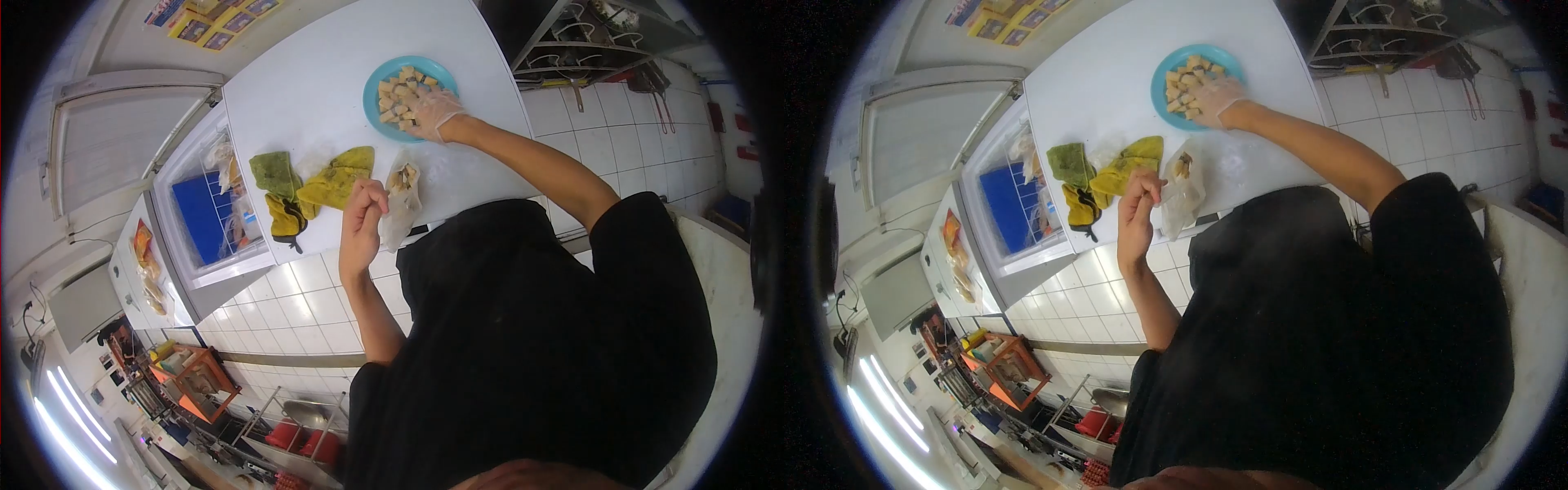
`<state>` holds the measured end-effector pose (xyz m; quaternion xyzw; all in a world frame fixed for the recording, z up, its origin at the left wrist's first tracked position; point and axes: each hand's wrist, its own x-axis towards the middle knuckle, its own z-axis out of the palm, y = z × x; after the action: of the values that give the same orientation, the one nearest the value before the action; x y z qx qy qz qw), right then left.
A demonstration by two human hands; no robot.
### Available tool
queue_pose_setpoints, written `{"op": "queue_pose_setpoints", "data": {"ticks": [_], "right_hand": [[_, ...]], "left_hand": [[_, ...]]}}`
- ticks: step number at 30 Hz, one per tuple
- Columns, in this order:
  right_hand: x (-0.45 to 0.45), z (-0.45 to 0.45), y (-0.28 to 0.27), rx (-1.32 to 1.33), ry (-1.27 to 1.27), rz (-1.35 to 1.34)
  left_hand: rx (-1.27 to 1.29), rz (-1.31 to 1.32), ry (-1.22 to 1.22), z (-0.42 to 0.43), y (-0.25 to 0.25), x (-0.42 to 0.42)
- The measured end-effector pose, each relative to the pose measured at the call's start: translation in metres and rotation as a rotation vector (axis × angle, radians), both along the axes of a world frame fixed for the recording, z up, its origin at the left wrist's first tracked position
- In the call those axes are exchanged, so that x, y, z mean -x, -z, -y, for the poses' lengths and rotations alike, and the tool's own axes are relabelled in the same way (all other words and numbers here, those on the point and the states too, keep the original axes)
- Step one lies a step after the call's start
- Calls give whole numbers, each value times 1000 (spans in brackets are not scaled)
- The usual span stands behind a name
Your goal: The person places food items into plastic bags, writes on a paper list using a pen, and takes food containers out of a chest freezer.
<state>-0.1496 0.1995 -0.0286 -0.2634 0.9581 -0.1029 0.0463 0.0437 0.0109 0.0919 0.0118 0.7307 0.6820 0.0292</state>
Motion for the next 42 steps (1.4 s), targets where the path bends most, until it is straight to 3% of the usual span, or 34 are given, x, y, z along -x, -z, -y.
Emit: {"op": "queue_pose_setpoints", "data": {"ticks": [3, 8, 13, 15, 19, 21, 22, 24, 25, 27, 33, 37, 39, 40, 42], "right_hand": [[12, 11, -13, -87, -16, 164], [32, 10, 23, -33, -200, 136], [40, 5, 18, 22, -237, 209], [37, -2, -1, 155, -147, 330], [55, -4, 33, 402, -66, 354], [64, -10, 58, 787, 9, 534], [61, -13, 37, 785, 5, 534], [55, -28, -6, 1076, 132, 1211], [53, -33, -10, 1073, 132, 1211], [48, -41, -17, 1373, 79, 1490], [32, -48, -52, 1341, 217, 1524], [17, -44, -85, 1201, 156, 1459], [2, -38, -120, 898, 46, 1377], [-1, -36, -127, 897, 46, 1379], [-6, -32, -136, 607, -225, 1314]], "left_hand": [[-24, 21, -32, -4, 1, -2], [-39, 22, -29, -5, 5, -1], [-53, 14, -23, -4, 4, 0], [-45, 20, -21, -2, 4, 0], [-55, 14, -26, 0, 3, 1], [-24, 16, -26, 1, 2, 1], [-25, 15, -29, 1, 2, 1], [-48, 13, -27, 1, 2, 1], [-50, 11, -29, 1, 3, 2], [-48, 16, -23, 2, 4, 2], [-8, 28, -4, 3, 5, 3], [-44, -4, -12, 2, 9, 3], [-33, -18, -21, 1, 9, 3], [-33, -16, -22, 0, 9, 3], [-22, -17, -41, -1, 8, 4]]}}
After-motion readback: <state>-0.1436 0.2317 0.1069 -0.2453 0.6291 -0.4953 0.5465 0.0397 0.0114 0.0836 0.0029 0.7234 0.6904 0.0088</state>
